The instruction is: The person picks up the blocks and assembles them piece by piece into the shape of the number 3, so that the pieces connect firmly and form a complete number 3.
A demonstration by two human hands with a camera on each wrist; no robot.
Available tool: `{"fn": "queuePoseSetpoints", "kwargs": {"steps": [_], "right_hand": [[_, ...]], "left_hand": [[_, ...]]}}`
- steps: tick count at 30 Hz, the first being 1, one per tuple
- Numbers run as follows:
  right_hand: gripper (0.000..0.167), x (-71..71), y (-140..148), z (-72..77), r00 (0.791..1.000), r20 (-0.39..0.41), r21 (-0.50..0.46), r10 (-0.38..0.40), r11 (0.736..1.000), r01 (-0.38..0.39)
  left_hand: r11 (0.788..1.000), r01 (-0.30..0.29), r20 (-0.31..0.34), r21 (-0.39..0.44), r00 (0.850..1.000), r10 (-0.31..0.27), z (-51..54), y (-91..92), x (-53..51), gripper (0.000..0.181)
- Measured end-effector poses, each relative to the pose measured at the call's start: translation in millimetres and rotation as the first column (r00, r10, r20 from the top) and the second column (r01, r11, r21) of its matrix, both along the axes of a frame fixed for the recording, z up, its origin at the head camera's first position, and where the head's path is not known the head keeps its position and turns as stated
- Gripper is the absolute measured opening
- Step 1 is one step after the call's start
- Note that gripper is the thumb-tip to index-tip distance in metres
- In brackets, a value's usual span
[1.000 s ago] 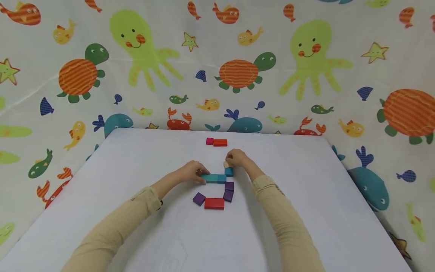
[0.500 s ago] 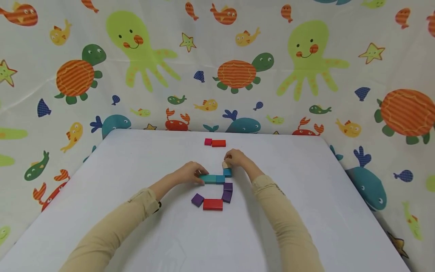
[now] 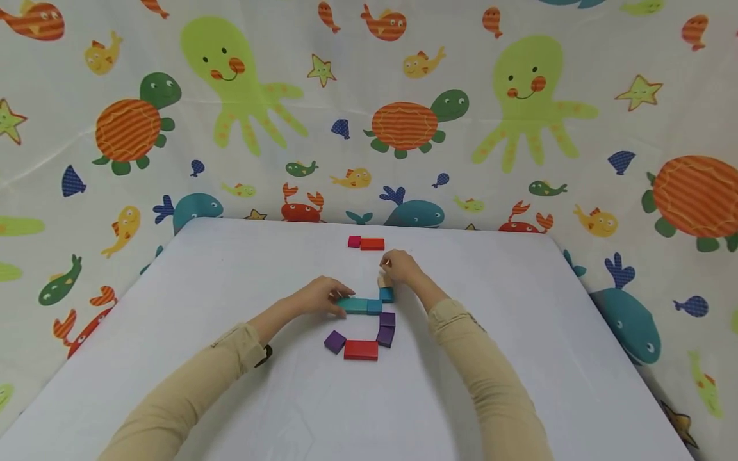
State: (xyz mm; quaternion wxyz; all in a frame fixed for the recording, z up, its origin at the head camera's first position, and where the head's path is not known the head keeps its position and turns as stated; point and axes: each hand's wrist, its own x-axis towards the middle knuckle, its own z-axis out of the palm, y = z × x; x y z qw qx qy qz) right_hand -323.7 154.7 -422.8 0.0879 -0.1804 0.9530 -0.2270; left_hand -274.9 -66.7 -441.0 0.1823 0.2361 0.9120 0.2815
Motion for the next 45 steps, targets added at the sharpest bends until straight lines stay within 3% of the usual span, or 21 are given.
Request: {"fn": "queuePoseSetpoints", "kwargs": {"steps": [9,13,23,32,40,45], "right_hand": [[0.02,-5.9,-4.9,1.3,0.999,-0.016,-0.026,-0.052,0.998,0.051],[0.019,-6.4,-7.3,-0.4,0.998,-0.015,-0.029,-0.058,0.998,0.057],[0.028,-5.1,-9.9,-3.7,0.994,-0.085,0.046,-0.069,0.996,0.073],[0.036,-16.9,-7.6,0.5,0.989,-0.112,0.059,-0.099,0.993,0.106],[0.044,-22.9,-2.4,-0.4,0.99,-0.035,0.06,-0.133,0.989,0.135],[0.046,-27.0,-0.5,-3.1,0.99,-0.041,0.047,-0.131,0.99,0.133]], "left_hand": [[0.998,0.031,0.004,0.052,0.999,-0.032,4.8,1.8,-4.3,0.043],[0.998,0.017,0.005,0.06,1.0,-0.017,5.4,2.5,-7.9,0.039],[0.989,-0.068,-0.125,0.128,0.989,0.085,5.0,3.3,-24.4,0.025],[0.976,-0.179,-0.249,0.124,0.947,0.206,8.7,-0.9,-46.1,0.029],[0.969,-0.234,-0.195,0.08,0.95,0.245,10.0,-1.7,-56.4,0.034],[0.954,-0.29,-0.206,0.073,0.932,0.299,4.7,-1.2,-64.8,0.044]]}}
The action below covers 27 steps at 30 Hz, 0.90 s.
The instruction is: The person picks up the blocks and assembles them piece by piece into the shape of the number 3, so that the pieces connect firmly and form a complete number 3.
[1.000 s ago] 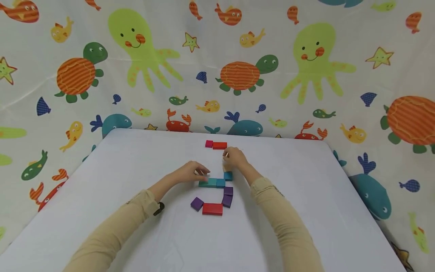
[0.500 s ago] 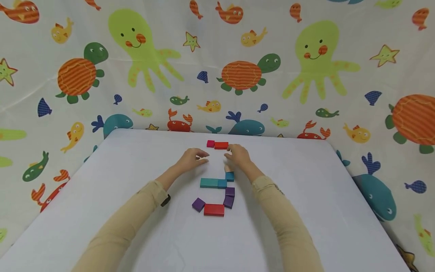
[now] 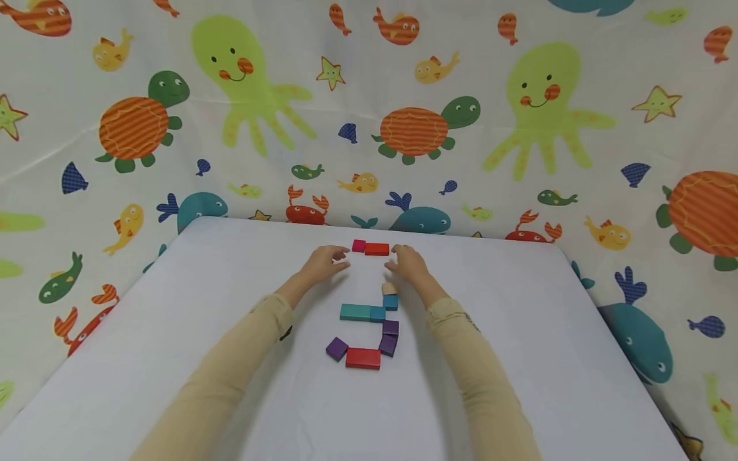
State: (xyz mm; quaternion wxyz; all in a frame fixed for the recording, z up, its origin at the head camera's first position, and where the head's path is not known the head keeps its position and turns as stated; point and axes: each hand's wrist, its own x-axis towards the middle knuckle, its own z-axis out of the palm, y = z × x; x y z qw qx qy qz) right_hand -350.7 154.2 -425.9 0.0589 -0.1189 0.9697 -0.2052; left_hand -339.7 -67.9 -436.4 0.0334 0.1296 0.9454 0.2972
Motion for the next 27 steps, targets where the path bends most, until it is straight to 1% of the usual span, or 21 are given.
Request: {"fn": "queuePoseSetpoints", "kwargs": {"steps": [3,6,9,12,16,20,24,26,27], "right_hand": [[0.045,-1.9,-1.2,0.0,1.0,-0.027,-0.008,-0.006,1.0,0.006],[0.046,-4.6,-2.3,-0.1,1.0,-0.022,-0.021,-0.016,1.0,0.016],[0.047,-7.8,-2.7,-1.6,1.0,0.007,-0.034,-0.029,0.999,0.03],[0.049,-11.1,-2.8,-4.3,0.999,0.035,-0.046,-0.039,0.998,0.041],[0.056,-16.0,-0.9,-5.7,0.998,0.052,-0.043,-0.018,0.999,0.02],[0.06,-23.5,-0.7,-7.8,0.998,0.07,-0.049,0.001,0.999,0.002],[0.06,-29.9,-5.0,-13.2,0.995,0.096,-0.067,0.016,0.998,-0.01],[0.06,-31.2,-7.2,-14.9,0.995,0.099,-0.067,0.027,0.998,-0.02],[0.06,-31.6,-8.0,-15.3,0.995,0.089,-0.06,0.035,0.998,-0.03]], "left_hand": [[1.0,-0.02,-0.035,0.017,0.999,0.021,-1.6,-1.1,-6.2,0.048],[0.999,-0.036,-0.055,0.026,0.998,0.037,-2.3,-1.1,-13.1,0.052],[0.999,-0.048,-0.049,0.026,0.998,0.049,-3.0,-0.3,-19.2,0.054],[0.999,-0.048,-0.034,0.021,0.998,0.048,-3.5,0.7,-23.3,0.054],[1.0,-0.024,-0.001,-0.017,1.0,0.024,-1.6,4.3,-27.6,0.055],[0.997,0.028,0.033,-0.075,0.999,-0.026,-5.9,9.3,-35.2,0.065],[0.991,0.071,0.014,-0.112,0.997,-0.069,-12.9,14.8,-40.0,0.071],[0.992,0.072,0.005,-0.104,0.997,-0.072,-13.8,18.5,-40.4,0.071],[0.993,0.068,0.012,-0.098,0.998,-0.068,-12.8,20.8,-40.5,0.071]]}}
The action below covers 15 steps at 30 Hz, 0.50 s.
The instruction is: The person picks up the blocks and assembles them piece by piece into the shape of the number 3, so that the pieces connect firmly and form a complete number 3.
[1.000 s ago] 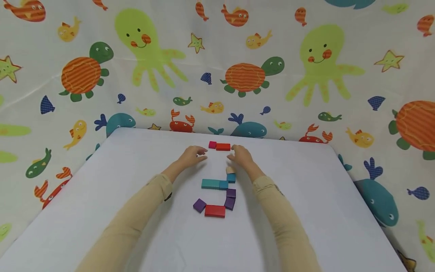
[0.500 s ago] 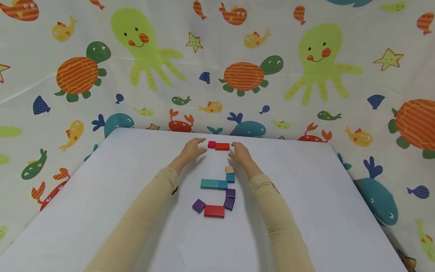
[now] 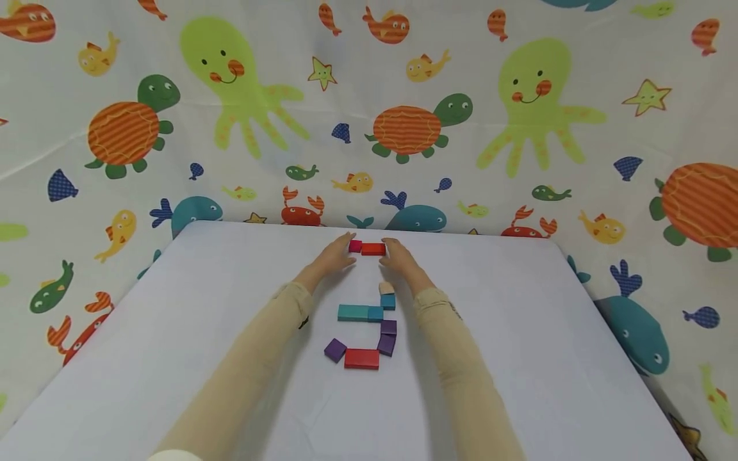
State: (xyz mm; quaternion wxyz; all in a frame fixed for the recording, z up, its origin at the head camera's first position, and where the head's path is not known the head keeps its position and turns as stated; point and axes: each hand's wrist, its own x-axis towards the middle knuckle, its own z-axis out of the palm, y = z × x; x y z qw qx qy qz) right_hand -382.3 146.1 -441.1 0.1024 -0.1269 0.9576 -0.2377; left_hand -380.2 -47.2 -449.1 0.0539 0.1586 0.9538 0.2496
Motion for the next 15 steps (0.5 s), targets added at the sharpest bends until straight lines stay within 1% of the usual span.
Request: {"fn": "queuePoseSetpoints", "kwargs": {"steps": [2,3,4,5,6,7,8,9,10,11,12,13,14,15], "right_hand": [[0.06,-1.1,-2.6,0.6,1.0,-0.02,0.009,0.011,1.0,-0.011],[0.06,-1.4,-3.6,1.1,1.0,-0.025,0.007,0.013,1.0,-0.013],[0.06,-1.7,-4.6,1.4,0.999,-0.027,0.009,0.019,1.0,-0.019],[0.06,-2.0,-5.4,1.7,0.999,-0.025,0.014,0.029,1.0,-0.028],[0.061,-2.4,-6.2,1.7,0.999,-0.015,0.024,0.038,0.999,-0.038],[0.062,-2.4,-6.9,1.7,0.999,0.002,0.032,0.045,0.998,-0.045],[0.063,-2.4,-7.6,1.7,0.998,0.016,0.044,0.055,0.997,-0.056],[0.063,-2.3,-8.1,1.7,0.998,0.033,0.056,0.062,0.996,-0.064],[0.064,-2.2,-8.5,1.8,0.997,0.043,0.075,0.071,0.994,-0.074],[0.064,-1.9,-8.9,2.1,0.996,0.05,0.087,0.073,0.993,-0.077],[0.064,-1.5,-9.1,2.4,0.996,0.054,0.099,0.072,0.992,-0.077],[0.064,-1.2,-9.2,2.9,0.996,0.054,0.103,0.07,0.992,-0.075],[0.063,-1.2,-9.4,3.1,0.996,0.05,0.108,0.071,0.991,-0.076],[0.063,-1.2,-9.5,3.6,0.996,0.049,0.112,0.07,0.991,-0.075]], "left_hand": [[1.0,-0.016,0.026,0.018,1.0,0.016,3.3,3.3,-0.5,0.069],[0.999,-0.027,0.048,0.033,0.999,0.026,3.9,4.6,-3.1,0.068],[0.999,-0.032,0.048,0.031,0.998,0.03,4.4,5.4,-4.3,0.066],[0.999,-0.023,0.036,0.023,0.999,0.022,2.2,5.5,-7.8,0.064],[1.0,-0.01,0.02,0.006,1.0,0.01,-2.2,5.2,-12.2,0.061],[1.0,0.006,-0.013,0.0,1.0,-0.006,-18.9,3.6,-27.0,0.06],[1.0,0.024,-0.051,-0.014,0.998,-0.025,-38.0,1.8,-43.7,0.058],[0.999,0.043,-0.096,-0.029,0.994,-0.046,-59.6,-0.5,-61.2,0.058],[0.997,0.059,-0.149,-0.054,0.987,-0.066,-76.9,-2.4,-74.1,0.058],[0.996,0.067,-0.142,-0.054,0.987,-0.074,-88.7,-3.3,-85.5,0.06],[0.996,0.065,-0.124,-0.058,0.99,-0.072,-94.5,-3.1,-91.4,0.06],[0.997,0.058,-0.1,-0.057,0.993,-0.064,-95.2,-2.2,-93.4,0.06],[0.996,0.05,-0.077,-0.068,0.995,-0.056,-81.3,-0.4,-80.4,0.059],[0.996,0.043,-0.042,-0.083,0.998,-0.047,-63.1,1.8,-64.1,0.059]]}}
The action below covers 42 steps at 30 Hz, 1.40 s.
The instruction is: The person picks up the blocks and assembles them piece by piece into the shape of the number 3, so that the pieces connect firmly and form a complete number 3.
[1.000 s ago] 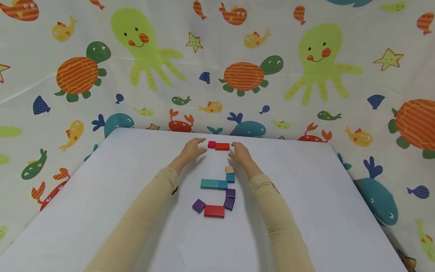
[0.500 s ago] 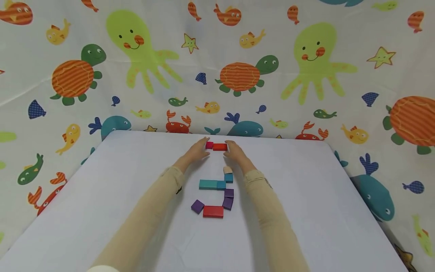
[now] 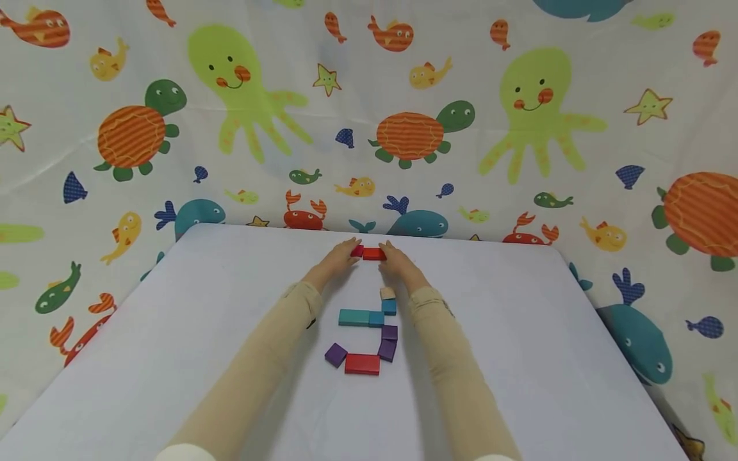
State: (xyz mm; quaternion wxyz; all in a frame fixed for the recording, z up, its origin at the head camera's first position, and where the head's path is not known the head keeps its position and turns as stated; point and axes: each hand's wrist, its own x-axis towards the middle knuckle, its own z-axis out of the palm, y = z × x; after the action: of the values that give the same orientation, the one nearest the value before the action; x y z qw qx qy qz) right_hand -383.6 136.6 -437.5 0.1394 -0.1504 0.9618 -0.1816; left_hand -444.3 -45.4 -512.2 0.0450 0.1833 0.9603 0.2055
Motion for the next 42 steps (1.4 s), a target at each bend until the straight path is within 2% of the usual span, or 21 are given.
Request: {"fn": "queuePoseSetpoints", "kwargs": {"steps": [2,3,5,6,9,11,12,13,16,18,19,20,23,24,25,28,31,33,35,40,42], "right_hand": [[0.063,0.6,0.5,-0.2,1.0,-0.002,0.011,0.004,1.0,-0.004],[0.063,0.7,0.9,0.2,1.0,0.006,0.018,0.004,1.0,-0.004],[0.064,-1.4,1.0,-0.6,0.999,0.032,0.037,-0.002,0.999,0.001],[0.065,-2.7,1.0,-1.1,0.999,0.052,0.041,-0.015,0.999,0.013],[0.066,-14.0,1.4,-10.2,0.993,0.112,0.059,-0.045,0.998,0.038],[0.066,-19.5,1.6,-17.0,0.992,0.123,0.045,-0.036,0.999,0.031],[0.066,-29.3,5.4,-28.9,0.994,0.106,0.015,-0.011,1.0,0.01],[0.067,-33.7,5.2,-33.8,0.994,0.108,0.003,0.0,1.0,0.0],[0.065,-39.6,3.8,-40.6,0.995,0.095,-0.036,0.024,0.999,-0.021],[0.062,-39.6,1.2,-39.6,0.995,0.095,-0.06,0.018,0.998,-0.012],[0.059,-31.1,-3.2,-29.5,0.994,0.111,-0.049,-0.002,0.999,0.007],[0.056,-26.4,-4.9,-25.4,0.994,0.106,-0.049,0.002,0.999,0.003],[0.049,-12.1,-8.6,-14.0,0.993,0.114,-0.032,0.012,0.999,-0.008],[0.048,-9.6,-8.7,-12.8,0.993,0.116,-0.018,0.016,1.0,-0.014],[0.046,-6.6,-8.7,-10.9,0.993,0.121,-0.006,0.014,1.0,-0.014],[0.042,-4.2,-8.3,-11.4,0.993,0.115,0.006,0.014,1.0,-0.015],[0.039,-1.0,-9.0,-12.9,0.996,0.084,-0.017,0.003,1.0,-0.002],[0.037,2.4,-11.1,-13.1,0.998,0.062,-0.027,-0.017,0.999,0.019],[0.037,6.3,-13.6,-12.8,0.998,0.041,-0.029,-0.047,0.998,0.048],[0.036,9.4,-14.8,-12.1,0.991,-0.008,-0.051,-0.132,0.99,0.132],[0.036,9.8,-14.5,-11.0,0.988,-0.014,-0.067,-0.153,0.986,0.152]], "left_hand": [[0.999,-0.025,0.094,-0.037,0.995,0.029,41.9,6.3,38.3,0.058],[0.997,-0.032,0.111,-0.068,0.993,0.039,56.4,8.8,53.8,0.056],[0.993,-0.032,0.123,-0.115,0.991,0.046,73.7,10.5,75.6,0.053],[0.99,-0.031,0.135,-0.14,0.99,0.05,76.9,10.7,79.7,0.052],[0.981,-0.028,0.123,-0.191,0.991,0.052,71.9,8.8,77.9,0.052],[0.98,-0.026,0.103,-0.197,0.994,0.047,61.4,7.0,67.0,0.052],[0.983,-0.01,0.047,-0.184,0.999,0.019,48.4,4.4,56.0,0.05],[0.985,-0.013,0.039,-0.174,0.999,0.02,42.2,3.2,48.1,0.049],[0.991,-0.037,0.005,-0.125,0.999,0.038,34.4,1.5,35.9,0.045],[0.995,-0.066,-0.001,-0.072,0.998,0.066,42.3,1.7,42.5,0.041],[0.993,-0.101,0.044,-0.061,0.994,0.104,54.8,4.2,51.4,0.04],[0.992,-0.114,0.039,-0.058,0.992,0.116,60.8,4.7,57.1,0.038],[0.989,-0.125,0.023,-0.077,0.992,0.128,71.8,6.7,68.8,0.031],[0.987,-0.125,0.025,-0.096,0.991,0.128,69.8,7.6,64.7,0.03],[0.99,-0.102,-0.042,-0.101,0.994,0.099,59.6,6.0,57.0,0.024],[0.98,-0.112,-0.058,-0.164,0.993,0.104,33.9,8.1,29.7,0.021],[0.984,-0.108,-0.208,-0.142,0.975,0.077,-24.9,2.7,-17.8,0.012],[0.988,-0.099,-0.24,-0.118,0.968,0.068,-50.8,-2.7,-38.2,0.009],[0.991,-0.086,-0.236,-0.098,0.97,0.061,-31.5,-5.2,-16.8,0.009],[0.984,-0.125,-0.078,-0.13,0.99,0.115,73.7,-0.8,87.1,0.014],[0.985,-0.125,-0.098,-0.115,0.989,0.114,73.6,-4.1,92.0,0.014]]}}
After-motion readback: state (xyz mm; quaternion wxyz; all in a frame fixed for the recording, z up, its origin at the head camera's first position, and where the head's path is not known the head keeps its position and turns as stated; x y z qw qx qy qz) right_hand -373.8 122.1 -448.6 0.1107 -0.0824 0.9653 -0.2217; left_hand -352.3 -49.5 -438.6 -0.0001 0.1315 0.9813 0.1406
